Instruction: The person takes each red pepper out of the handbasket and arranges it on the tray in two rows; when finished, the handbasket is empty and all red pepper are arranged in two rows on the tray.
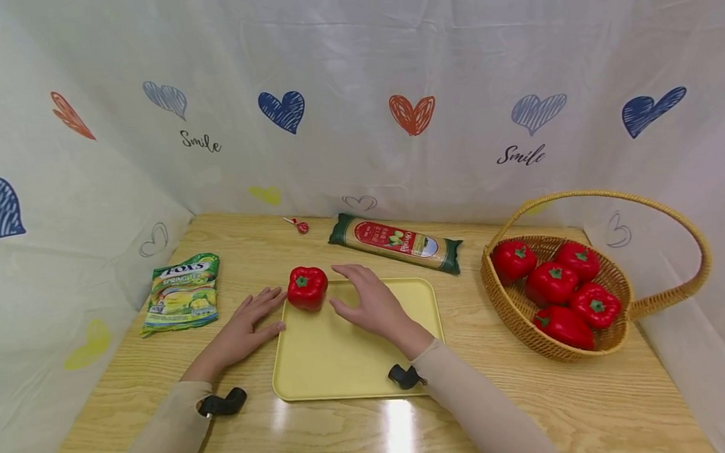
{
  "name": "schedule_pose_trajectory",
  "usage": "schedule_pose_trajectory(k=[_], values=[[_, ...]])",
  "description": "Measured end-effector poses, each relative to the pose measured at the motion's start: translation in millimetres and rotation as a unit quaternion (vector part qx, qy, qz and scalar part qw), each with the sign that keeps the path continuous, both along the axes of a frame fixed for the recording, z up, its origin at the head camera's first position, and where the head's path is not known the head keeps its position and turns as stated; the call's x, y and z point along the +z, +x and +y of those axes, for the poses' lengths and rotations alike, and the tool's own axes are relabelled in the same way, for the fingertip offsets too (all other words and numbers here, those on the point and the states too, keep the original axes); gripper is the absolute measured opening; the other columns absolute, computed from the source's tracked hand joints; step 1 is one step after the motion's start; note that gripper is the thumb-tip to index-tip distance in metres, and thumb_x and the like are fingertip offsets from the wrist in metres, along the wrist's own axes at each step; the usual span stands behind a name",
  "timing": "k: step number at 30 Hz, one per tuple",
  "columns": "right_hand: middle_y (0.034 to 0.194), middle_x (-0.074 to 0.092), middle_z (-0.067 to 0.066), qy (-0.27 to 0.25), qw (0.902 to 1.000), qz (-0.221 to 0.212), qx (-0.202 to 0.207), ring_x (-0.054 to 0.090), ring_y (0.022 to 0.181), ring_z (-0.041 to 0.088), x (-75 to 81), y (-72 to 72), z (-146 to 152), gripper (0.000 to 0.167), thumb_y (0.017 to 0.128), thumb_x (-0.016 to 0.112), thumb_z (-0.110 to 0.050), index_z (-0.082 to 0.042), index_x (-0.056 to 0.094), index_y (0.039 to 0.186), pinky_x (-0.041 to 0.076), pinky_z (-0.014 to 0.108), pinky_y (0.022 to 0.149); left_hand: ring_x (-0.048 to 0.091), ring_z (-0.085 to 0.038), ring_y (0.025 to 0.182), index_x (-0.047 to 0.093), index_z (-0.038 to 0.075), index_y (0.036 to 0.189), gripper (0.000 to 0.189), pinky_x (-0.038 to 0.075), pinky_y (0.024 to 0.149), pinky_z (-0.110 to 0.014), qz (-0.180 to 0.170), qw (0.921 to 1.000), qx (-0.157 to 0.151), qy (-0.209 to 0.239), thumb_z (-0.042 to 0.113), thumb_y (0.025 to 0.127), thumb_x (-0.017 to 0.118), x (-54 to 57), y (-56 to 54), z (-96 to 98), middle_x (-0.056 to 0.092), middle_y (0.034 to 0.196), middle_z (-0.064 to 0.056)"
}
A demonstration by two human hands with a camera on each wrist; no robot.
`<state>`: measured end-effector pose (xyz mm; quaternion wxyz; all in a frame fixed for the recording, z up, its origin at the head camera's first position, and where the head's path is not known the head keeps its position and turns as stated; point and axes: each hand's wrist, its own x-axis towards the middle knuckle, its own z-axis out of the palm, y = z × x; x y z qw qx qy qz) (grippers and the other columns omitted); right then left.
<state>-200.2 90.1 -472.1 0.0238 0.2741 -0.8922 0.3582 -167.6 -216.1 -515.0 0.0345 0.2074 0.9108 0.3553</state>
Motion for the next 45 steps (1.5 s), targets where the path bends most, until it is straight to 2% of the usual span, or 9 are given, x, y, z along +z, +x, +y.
schedule_pose_trajectory(k=[9,15,33,45], values=[[0.147,0.054,0.005,0.014,0.9999,0.001,0.001,0.048,0.138,0.026,-0.6,5.5,14,0.061,0.096,0.070,-0.036,-0.012,0.052,0.148,0.042,0.048,0.114,0.021,-0.035,0.154,0.043,0.013,0.156,0.065,0.005,0.126,-0.055,-0.009,0.9999,0.005,-0.008,0.038,0.101,0.064,0.0,0.1,0.1,0.035,0.163,-0.013],[0.149,0.053,0.005,0.027,0.9996,0.000,-0.008,0.047,0.139,0.027,2.0,9.3,23,0.060,0.096,0.069,-0.036,-0.014,0.051,0.149,0.042,0.049,0.113,0.022,-0.038,0.153,0.043,0.012,0.156,0.064,0.005,0.125,-0.057,-0.001,1.0000,0.003,-0.007,0.037,0.100,0.065,1.5,0.3,1.1,0.036,0.162,-0.015],[0.143,0.057,0.009,0.024,0.9992,0.021,-0.025,0.055,0.130,0.029,1.9,15.2,53,0.059,0.095,0.071,-0.032,-0.010,0.053,0.147,0.048,0.051,0.106,0.021,-0.038,0.153,0.043,0.011,0.156,0.065,0.005,0.125,-0.057,0.001,1.0000,0.002,-0.007,0.037,0.101,0.064,-0.4,-0.2,0.5,0.036,0.162,-0.016],[0.143,0.056,0.008,0.026,0.9985,0.009,-0.048,0.056,0.125,0.027,1.2,18.9,75,0.061,0.094,0.074,-0.029,-0.013,0.051,0.149,0.050,0.051,0.104,0.021,-0.036,0.153,0.043,0.011,0.156,0.065,0.004,0.126,-0.055,-0.001,1.0000,0.002,-0.006,0.038,0.101,0.063,0.0,0.8,0.2,0.035,0.162,-0.015]])
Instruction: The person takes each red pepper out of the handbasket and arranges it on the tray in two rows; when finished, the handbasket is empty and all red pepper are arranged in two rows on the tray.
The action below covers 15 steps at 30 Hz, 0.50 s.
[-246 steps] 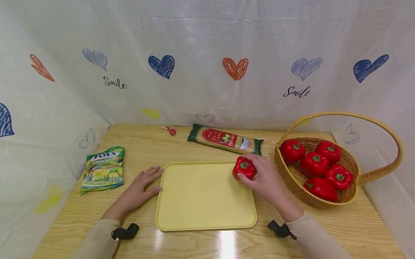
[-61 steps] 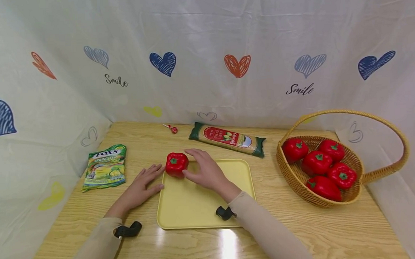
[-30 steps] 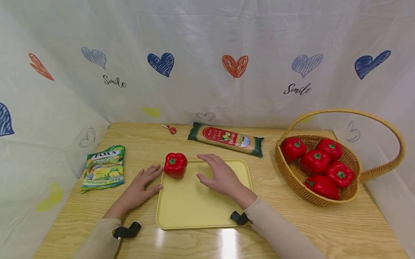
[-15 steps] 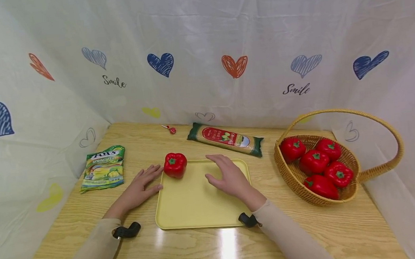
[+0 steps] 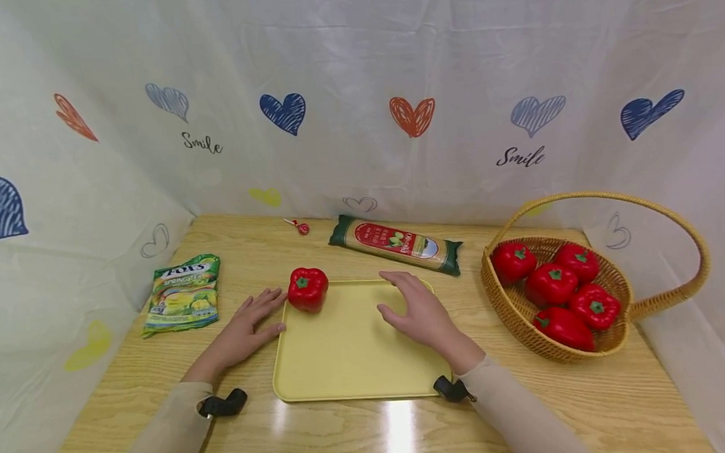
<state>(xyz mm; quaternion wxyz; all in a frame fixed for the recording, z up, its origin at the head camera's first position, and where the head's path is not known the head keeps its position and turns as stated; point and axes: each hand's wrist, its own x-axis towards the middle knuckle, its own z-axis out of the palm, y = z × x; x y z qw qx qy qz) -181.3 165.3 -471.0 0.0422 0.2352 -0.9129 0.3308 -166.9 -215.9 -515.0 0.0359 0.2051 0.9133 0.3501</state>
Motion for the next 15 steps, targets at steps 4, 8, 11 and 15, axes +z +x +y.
schedule_pose_trajectory(k=[4,8,11,15], values=[[0.143,0.056,0.009,0.001,1.0000,-0.001,-0.003,0.056,0.125,0.028,-0.9,1.7,7,0.062,0.094,0.074,-0.028,-0.012,0.051,0.149,0.050,0.052,0.103,0.022,-0.039,0.153,0.043,0.009,0.155,0.065,0.005,0.125,-0.058,0.008,1.0000,-0.002,0.003,0.038,0.101,0.063,-1.3,0.1,-0.1,0.037,0.161,-0.017],[0.143,0.056,0.009,0.006,1.0000,-0.002,-0.006,0.056,0.124,0.028,-1.3,2.9,13,0.061,0.094,0.074,-0.028,-0.012,0.051,0.149,0.051,0.051,0.103,0.023,-0.040,0.152,0.044,0.009,0.155,0.065,0.006,0.125,-0.059,0.012,0.9999,-0.003,0.006,0.038,0.101,0.064,-2.6,0.1,-0.1,0.037,0.161,-0.017],[0.142,0.057,0.010,0.011,0.9999,-0.002,-0.010,0.057,0.124,0.029,-0.7,4.3,17,0.062,0.094,0.074,-0.028,-0.011,0.051,0.149,0.051,0.052,0.102,0.022,-0.039,0.153,0.043,0.010,0.156,0.065,0.006,0.125,-0.058,0.007,1.0000,-0.002,0.003,0.040,0.101,0.063,-1.8,0.1,0.0,0.036,0.161,-0.016],[0.141,0.057,0.012,0.019,0.9997,0.003,-0.017,0.057,0.123,0.030,-0.1,5.8,24,0.062,0.094,0.074,-0.027,-0.010,0.051,0.149,0.052,0.053,0.101,0.020,-0.035,0.154,0.042,0.012,0.156,0.065,0.004,0.126,-0.055,-0.004,1.0000,0.002,-0.001,0.041,0.101,0.062,-0.8,0.0,-0.4,0.035,0.162,-0.014]])
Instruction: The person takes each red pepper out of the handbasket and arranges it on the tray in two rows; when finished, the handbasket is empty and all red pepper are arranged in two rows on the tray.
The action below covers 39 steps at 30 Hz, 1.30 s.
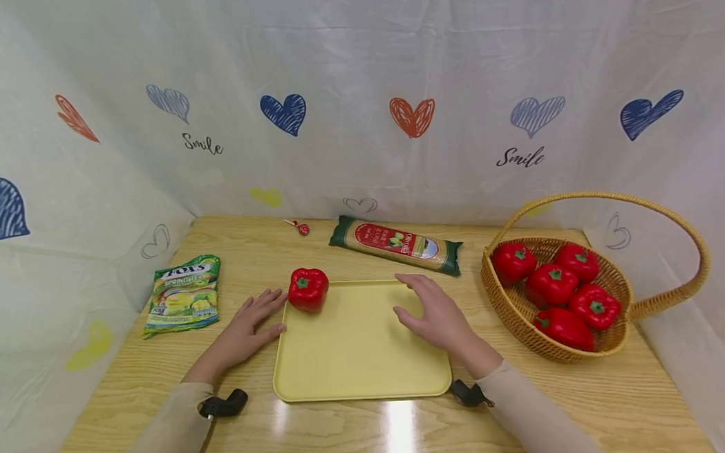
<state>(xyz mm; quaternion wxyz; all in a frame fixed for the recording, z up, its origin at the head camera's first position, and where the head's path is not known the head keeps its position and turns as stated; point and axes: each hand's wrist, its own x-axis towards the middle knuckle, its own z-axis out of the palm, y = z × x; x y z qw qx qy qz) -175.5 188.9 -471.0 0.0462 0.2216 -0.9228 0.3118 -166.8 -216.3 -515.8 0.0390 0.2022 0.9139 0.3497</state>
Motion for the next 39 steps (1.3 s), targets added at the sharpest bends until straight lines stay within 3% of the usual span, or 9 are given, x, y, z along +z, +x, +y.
schedule_pose_trajectory(k=[13,21,27,33,39], values=[[0.140,0.058,0.014,0.007,0.9995,0.029,-0.009,0.057,0.122,0.032,0.8,5.5,25,0.062,0.093,0.075,-0.024,-0.008,0.050,0.148,0.053,0.054,0.098,0.021,-0.038,0.153,0.042,0.010,0.156,0.065,0.005,0.125,-0.057,0.006,1.0000,-0.002,0.000,0.038,0.101,0.063,1.3,1.4,2.0,0.036,0.162,-0.015],[0.139,0.057,0.018,-0.020,0.9988,0.040,-0.018,0.057,0.119,0.035,3.2,5.9,38,0.058,0.093,0.075,-0.018,-0.001,0.053,0.144,0.054,0.056,0.095,0.021,-0.038,0.153,0.042,0.011,0.156,0.065,0.005,0.125,-0.057,0.008,1.0000,-0.002,0.005,0.039,0.101,0.062,0.9,1.5,1.5,0.035,0.162,-0.015],[0.138,0.057,0.017,-0.017,0.9986,0.030,-0.040,0.056,0.121,0.036,10.8,9.6,53,0.058,0.094,0.074,-0.018,-0.004,0.051,0.146,0.052,0.058,0.096,0.023,-0.041,0.152,0.043,0.009,0.156,0.064,0.007,0.124,-0.060,0.021,0.9997,-0.006,0.006,0.038,0.102,0.062,0.4,0.9,1.3,0.037,0.161,-0.017],[0.136,0.058,0.018,-0.022,0.9962,0.053,-0.066,0.055,0.120,0.037,18.2,8.5,69,0.058,0.093,0.075,-0.012,-0.003,0.052,0.145,0.050,0.058,0.096,0.022,-0.038,0.153,0.043,0.010,0.156,0.065,0.006,0.125,-0.057,0.011,0.9999,-0.003,0.000,0.039,0.101,0.063,0.9,-0.3,0.2,0.036,0.161,-0.016],[0.138,0.056,0.018,-0.019,0.9934,0.052,-0.101,0.052,0.125,0.038,27.4,11.0,84,0.060,0.092,0.075,-0.015,-0.006,0.051,0.147,0.046,0.066,0.099,0.021,-0.035,0.154,0.042,0.013,0.157,0.065,0.005,0.126,-0.055,0.001,1.0000,-0.002,-0.004,0.040,0.101,0.063,0.6,-0.8,-0.2,0.035,0.162,-0.014]])
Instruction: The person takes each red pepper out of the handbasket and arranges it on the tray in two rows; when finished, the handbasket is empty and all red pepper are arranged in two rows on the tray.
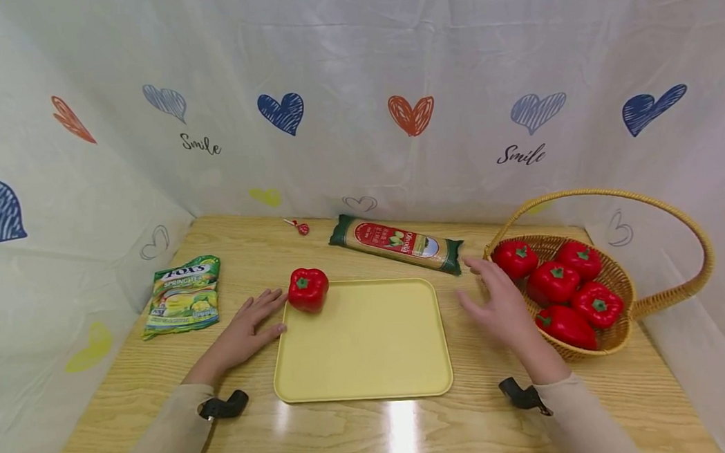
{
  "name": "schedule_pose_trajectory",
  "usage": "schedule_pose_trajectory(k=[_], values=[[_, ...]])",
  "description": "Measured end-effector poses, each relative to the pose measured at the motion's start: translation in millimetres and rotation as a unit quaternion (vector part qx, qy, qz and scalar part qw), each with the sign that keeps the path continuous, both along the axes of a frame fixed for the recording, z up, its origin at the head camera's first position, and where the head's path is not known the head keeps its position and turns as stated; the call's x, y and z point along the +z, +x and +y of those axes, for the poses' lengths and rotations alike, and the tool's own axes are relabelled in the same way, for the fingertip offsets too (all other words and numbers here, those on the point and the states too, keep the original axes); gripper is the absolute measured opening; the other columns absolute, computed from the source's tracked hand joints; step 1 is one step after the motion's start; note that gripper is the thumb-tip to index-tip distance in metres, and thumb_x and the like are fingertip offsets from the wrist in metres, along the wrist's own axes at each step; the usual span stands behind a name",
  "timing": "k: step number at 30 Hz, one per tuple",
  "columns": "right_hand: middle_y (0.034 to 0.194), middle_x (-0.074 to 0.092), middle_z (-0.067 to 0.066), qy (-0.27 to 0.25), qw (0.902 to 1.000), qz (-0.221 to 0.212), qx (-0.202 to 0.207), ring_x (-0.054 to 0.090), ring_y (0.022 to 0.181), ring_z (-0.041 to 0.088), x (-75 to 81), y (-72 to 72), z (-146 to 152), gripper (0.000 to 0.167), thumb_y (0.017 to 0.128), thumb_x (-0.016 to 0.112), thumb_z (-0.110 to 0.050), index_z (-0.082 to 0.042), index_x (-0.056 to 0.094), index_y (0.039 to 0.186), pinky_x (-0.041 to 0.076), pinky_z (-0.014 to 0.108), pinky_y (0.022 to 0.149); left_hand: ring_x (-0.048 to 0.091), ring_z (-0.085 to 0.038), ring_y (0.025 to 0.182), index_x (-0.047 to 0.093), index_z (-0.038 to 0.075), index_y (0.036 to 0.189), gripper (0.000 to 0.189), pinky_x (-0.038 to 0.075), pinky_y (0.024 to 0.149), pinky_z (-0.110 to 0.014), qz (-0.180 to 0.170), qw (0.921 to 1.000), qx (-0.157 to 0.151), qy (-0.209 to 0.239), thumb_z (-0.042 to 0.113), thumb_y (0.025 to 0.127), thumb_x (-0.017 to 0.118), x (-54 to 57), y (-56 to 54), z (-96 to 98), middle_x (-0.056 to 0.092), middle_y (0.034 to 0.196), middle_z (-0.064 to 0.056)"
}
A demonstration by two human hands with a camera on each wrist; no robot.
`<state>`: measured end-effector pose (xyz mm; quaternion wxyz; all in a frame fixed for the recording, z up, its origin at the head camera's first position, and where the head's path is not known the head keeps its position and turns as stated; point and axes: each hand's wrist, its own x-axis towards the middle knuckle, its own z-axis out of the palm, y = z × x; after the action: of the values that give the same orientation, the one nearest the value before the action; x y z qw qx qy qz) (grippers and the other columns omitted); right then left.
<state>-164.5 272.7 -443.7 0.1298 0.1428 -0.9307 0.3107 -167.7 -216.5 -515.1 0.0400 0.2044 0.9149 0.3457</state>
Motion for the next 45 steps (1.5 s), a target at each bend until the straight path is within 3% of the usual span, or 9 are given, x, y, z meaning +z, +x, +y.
schedule_pose_trajectory(k=[4,7,10,13,15,19,22,25,45], values=[[0.140,0.055,0.019,0.000,0.9998,0.001,-0.018,0.054,0.123,0.040,5.7,2.4,8,0.060,0.094,0.073,-0.018,-0.005,0.049,0.148,0.047,0.063,0.097,0.021,-0.036,0.153,0.042,0.012,0.156,0.065,0.005,0.125,-0.057,0.005,1.0000,-0.001,0.000,0.040,0.101,0.063,0.0,0.0,0.4,0.036,0.162,-0.015],[0.140,0.056,0.018,-0.006,0.9997,0.005,-0.025,0.056,0.120,0.037,8.5,3.2,14,0.058,0.095,0.073,-0.018,-0.004,0.050,0.147,0.051,0.036,0.098,0.022,-0.039,0.152,0.043,0.010,0.156,0.065,0.006,0.124,-0.059,0.012,0.9999,-0.002,0.004,0.040,0.101,0.063,-0.3,0.2,0.8,0.037,0.161,-0.017],[0.139,0.056,0.018,-0.016,0.9995,0.010,-0.026,0.057,0.118,0.036,10.2,3.3,20,0.058,0.094,0.074,-0.017,-0.003,0.051,0.146,0.042,0.009,0.094,0.023,-0.040,0.152,0.043,0.010,0.156,0.065,0.006,0.124,-0.060,0.016,0.9998,-0.002,0.006,0.039,0.101,0.063,-0.7,0.5,0.9,0.037,0.161,-0.017],[0.137,0.057,0.018,-0.025,0.9992,0.014,-0.029,0.056,0.117,0.036,10.3,2.8,27,0.058,0.094,0.074,-0.016,-0.003,0.051,0.146,0.034,-0.001,0.089,0.024,-0.040,0.152,0.043,0.010,0.155,0.064,0.006,0.124,-0.059,0.018,0.9998,0.000,0.007,0.038,0.101,0.063,-1.1,0.7,0.8,0.037,0.160,-0.017],[0.136,0.057,0.019,-0.023,0.9989,0.014,-0.037,0.057,0.115,0.036,10.2,3.1,32,0.057,0.095,0.073,-0.016,-0.004,0.051,0.146,0.037,0.002,0.087,0.023,-0.040,0.152,0.043,0.010,0.155,0.064,0.006,0.124,-0.059,0.018,0.9998,0.000,0.008,0.038,0.101,0.063,-1.4,0.6,0.6,0.037,0.160,-0.017],[0.136,0.056,0.019,-0.008,0.9979,-0.002,-0.064,0.056,0.116,0.038,10.4,4.8,41,0.058,0.097,0.071,-0.021,-0.006,0.049,0.149,0.048,0.032,0.092,0.022,-0.039,0.153,0.043,0.010,0.156,0.065,0.005,0.125,-0.058,0.012,0.9999,-0.002,0.006,0.039,0.101,0.063,-1.3,0.3,0.4,0.037,0.161,-0.016],[0.138,0.055,0.022,-0.007,0.9969,-0.013,-0.077,0.053,0.121,0.041,11.7,5.5,47,0.060,0.098,0.069,-0.024,-0.005,0.047,0.150,0.046,0.058,0.095,0.021,-0.037,0.153,0.042,0.010,0.156,0.065,0.005,0.125,-0.057,0.007,1.0000,-0.002,0.002,0.039,0.101,0.063,-1.0,-0.1,0.0,0.036,0.161,-0.015],[0.139,0.053,0.026,-0.011,0.9964,-0.016,-0.083,0.049,0.126,0.046,12.7,5.5,54,0.060,0.099,0.067,-0.026,-0.004,0.046,0.151,0.040,0.071,0.099,0.020,-0.035,0.154,0.042,0.012,0.156,0.065,0.004,0.126,-0.055,0.000,1.0000,-0.001,-0.001,0.039,0.101,0.063,-0.6,-0.8,-0.3,0.036,0.162,-0.014],[0.149,0.045,0.032,0.004,0.9915,-0.009,-0.130,0.037,0.132,0.057,13.1,4.0,96,0.059,0.100,0.065,-0.027,-0.002,0.047,0.150,0.029,0.077,0.103,0.019,-0.033,0.154,0.041,0.014,0.157,0.066,0.003,0.126,-0.054,-0.007,1.0000,0.000,-0.003,0.041,0.101,0.062,-1.2,-1.0,0.0,0.034,0.163,-0.012]])
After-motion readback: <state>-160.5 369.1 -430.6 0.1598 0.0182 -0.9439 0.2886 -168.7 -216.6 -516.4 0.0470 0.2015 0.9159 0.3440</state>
